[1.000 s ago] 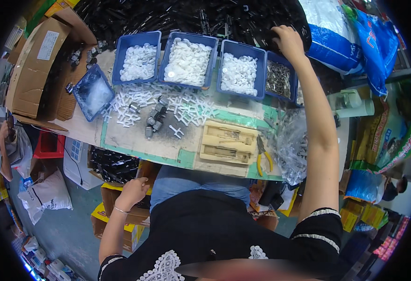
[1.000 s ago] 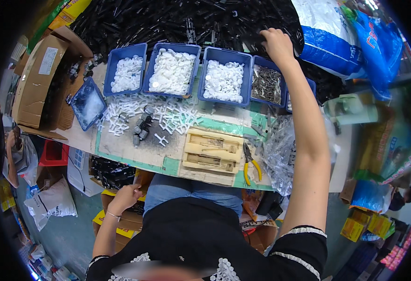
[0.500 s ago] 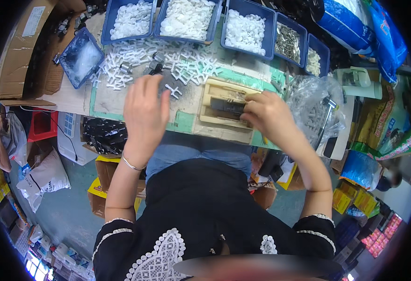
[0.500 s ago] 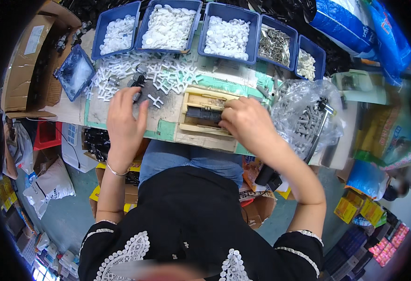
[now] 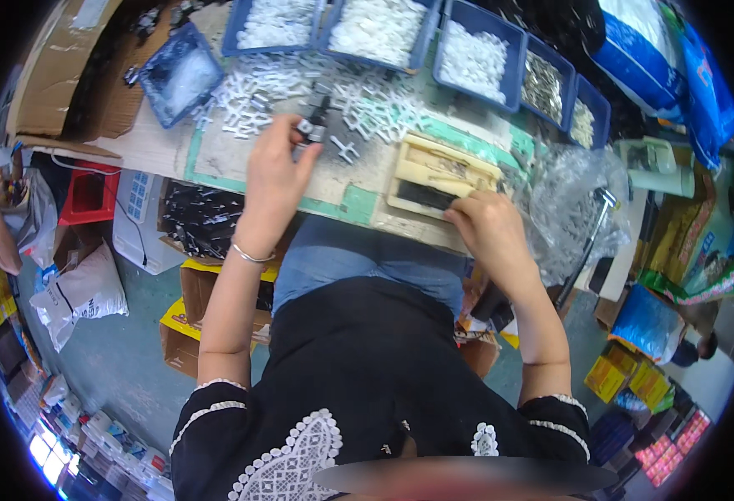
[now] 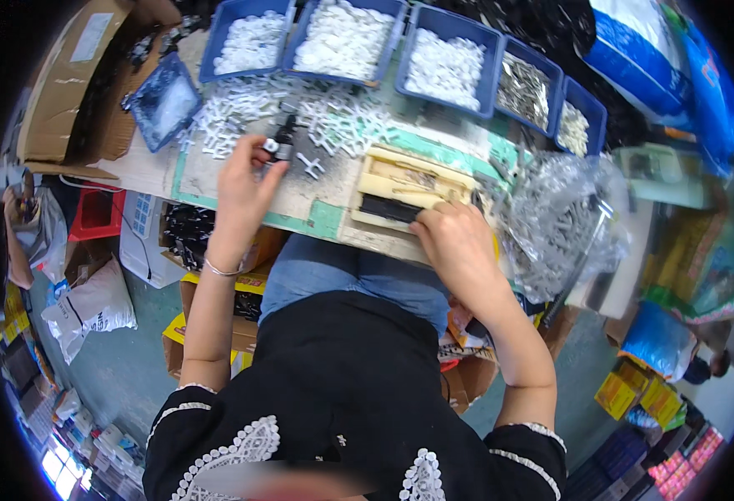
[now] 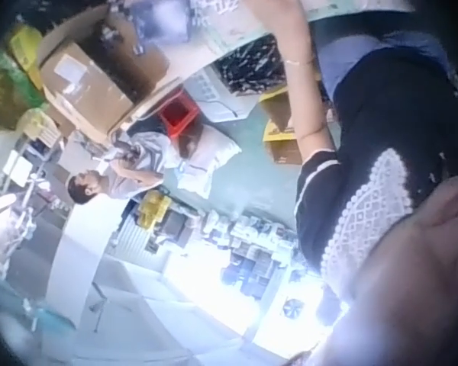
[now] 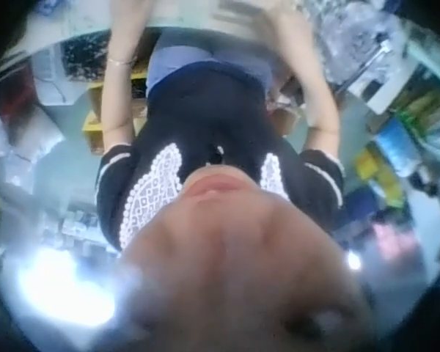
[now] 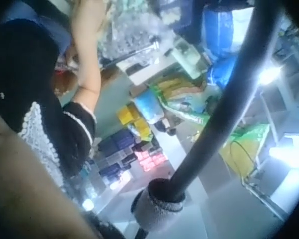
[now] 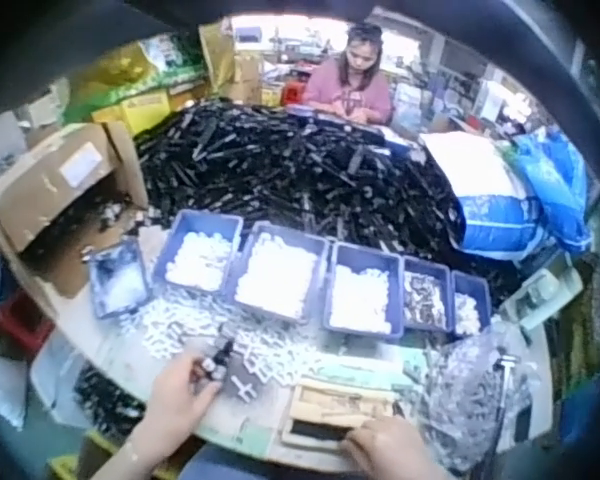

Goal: The person assembles small plastic components, pins, and brackets from bins using a manual screwdriver and pliers.

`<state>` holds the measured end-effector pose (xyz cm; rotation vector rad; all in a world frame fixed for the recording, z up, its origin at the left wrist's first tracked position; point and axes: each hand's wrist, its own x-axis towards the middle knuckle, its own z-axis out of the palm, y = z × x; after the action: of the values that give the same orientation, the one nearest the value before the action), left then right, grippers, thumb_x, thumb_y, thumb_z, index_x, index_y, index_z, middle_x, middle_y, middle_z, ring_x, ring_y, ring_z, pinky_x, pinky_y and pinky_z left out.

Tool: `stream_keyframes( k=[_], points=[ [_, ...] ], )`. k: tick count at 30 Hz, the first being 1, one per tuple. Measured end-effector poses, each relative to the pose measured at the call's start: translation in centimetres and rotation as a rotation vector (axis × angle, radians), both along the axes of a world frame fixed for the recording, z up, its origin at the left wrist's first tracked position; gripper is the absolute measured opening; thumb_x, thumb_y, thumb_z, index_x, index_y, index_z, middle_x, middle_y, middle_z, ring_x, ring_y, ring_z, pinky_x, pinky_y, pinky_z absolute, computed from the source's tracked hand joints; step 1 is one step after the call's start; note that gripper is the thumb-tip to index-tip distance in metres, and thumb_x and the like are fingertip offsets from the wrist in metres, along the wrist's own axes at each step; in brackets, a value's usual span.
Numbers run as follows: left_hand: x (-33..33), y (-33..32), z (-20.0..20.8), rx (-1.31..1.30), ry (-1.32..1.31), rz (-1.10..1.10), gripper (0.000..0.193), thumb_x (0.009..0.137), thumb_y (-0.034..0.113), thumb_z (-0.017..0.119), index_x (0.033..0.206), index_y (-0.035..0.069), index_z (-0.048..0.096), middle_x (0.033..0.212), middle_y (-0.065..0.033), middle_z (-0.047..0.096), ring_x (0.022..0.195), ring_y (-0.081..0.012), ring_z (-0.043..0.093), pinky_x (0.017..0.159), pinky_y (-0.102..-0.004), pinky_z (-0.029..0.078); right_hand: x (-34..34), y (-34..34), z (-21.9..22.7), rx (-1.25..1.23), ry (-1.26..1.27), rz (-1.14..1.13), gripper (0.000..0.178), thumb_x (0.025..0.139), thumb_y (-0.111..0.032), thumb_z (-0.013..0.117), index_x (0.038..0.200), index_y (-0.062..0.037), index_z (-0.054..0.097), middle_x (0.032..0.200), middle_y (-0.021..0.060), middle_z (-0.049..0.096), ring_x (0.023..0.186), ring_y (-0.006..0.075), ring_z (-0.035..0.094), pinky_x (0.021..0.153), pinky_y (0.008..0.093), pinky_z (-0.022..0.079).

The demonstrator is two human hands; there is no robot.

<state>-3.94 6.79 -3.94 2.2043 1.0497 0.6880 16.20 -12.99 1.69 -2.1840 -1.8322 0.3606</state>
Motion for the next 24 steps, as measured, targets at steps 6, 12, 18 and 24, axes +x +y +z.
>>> stream_keyframes(
  k=[6, 12, 18, 24],
  points=[
    [-0.2, -0.1, 1.0, 0.018, 0.029, -0.068, 0.036, 0.072, 0.001, 0.069, 0.105, 0.002, 0.055, 0.079, -0.0121, 0.059, 0.068, -0.0221, 0.058, 0.062, -0.0318, 0.048, -0.7, -0.3, 0.8, -0.089, 0.064, -0.086, 0.016, 0.079, -0.018, 0.065, 0.081, -0.0026, 0.065, 0.075, 0.0122, 0.060, 0.077, 0.0299, 0.058, 0.071, 0.0391, 0.044],
    [-0.6, 0.0, 1.6, -0.373, -0.229, 0.089, 0.029, 0.081, 0.002, 0.064, 0.109, -0.001, 0.056, 0.093, -0.0049, 0.061, 0.084, -0.0090, 0.058, 0.071, -0.0256, 0.051, -1.7, 0.3, 2.4, -0.043, 0.052, -0.197, 0.019, 0.079, -0.019, 0.067, 0.087, -0.0017, 0.064, 0.079, 0.0130, 0.062, 0.078, 0.0311, 0.059, 0.070, 0.0393, 0.045],
    [0.8, -3.7, 1.7, -1.117, -0.850, -0.179, 0.020, 0.088, 0.006, 0.061, 0.107, 0.001, 0.059, 0.103, -0.0065, 0.061, 0.090, -0.0109, 0.058, 0.075, -0.0259, 0.050, -4.8, 3.4, 2.0, 0.345, 0.537, -0.088, 0.025, 0.076, -0.004, 0.069, 0.098, -0.0006, 0.059, 0.096, 0.0138, 0.058, 0.085, 0.0306, 0.059, 0.078, 0.0353, 0.047],
    [2.5, -7.3, 1.6, -1.172, -0.824, -0.192, 0.015, 0.089, 0.011, 0.062, 0.099, 0.002, 0.056, 0.089, -0.0028, 0.061, 0.078, -0.0059, 0.054, 0.071, -0.0198, 0.045, -4.9, 3.0, -0.2, 0.555, 0.482, 0.000, 0.028, 0.072, 0.003, 0.070, 0.097, -0.0008, 0.059, 0.097, 0.0129, 0.058, 0.080, 0.0258, 0.061, 0.066, 0.0312, 0.052]
  ],
)
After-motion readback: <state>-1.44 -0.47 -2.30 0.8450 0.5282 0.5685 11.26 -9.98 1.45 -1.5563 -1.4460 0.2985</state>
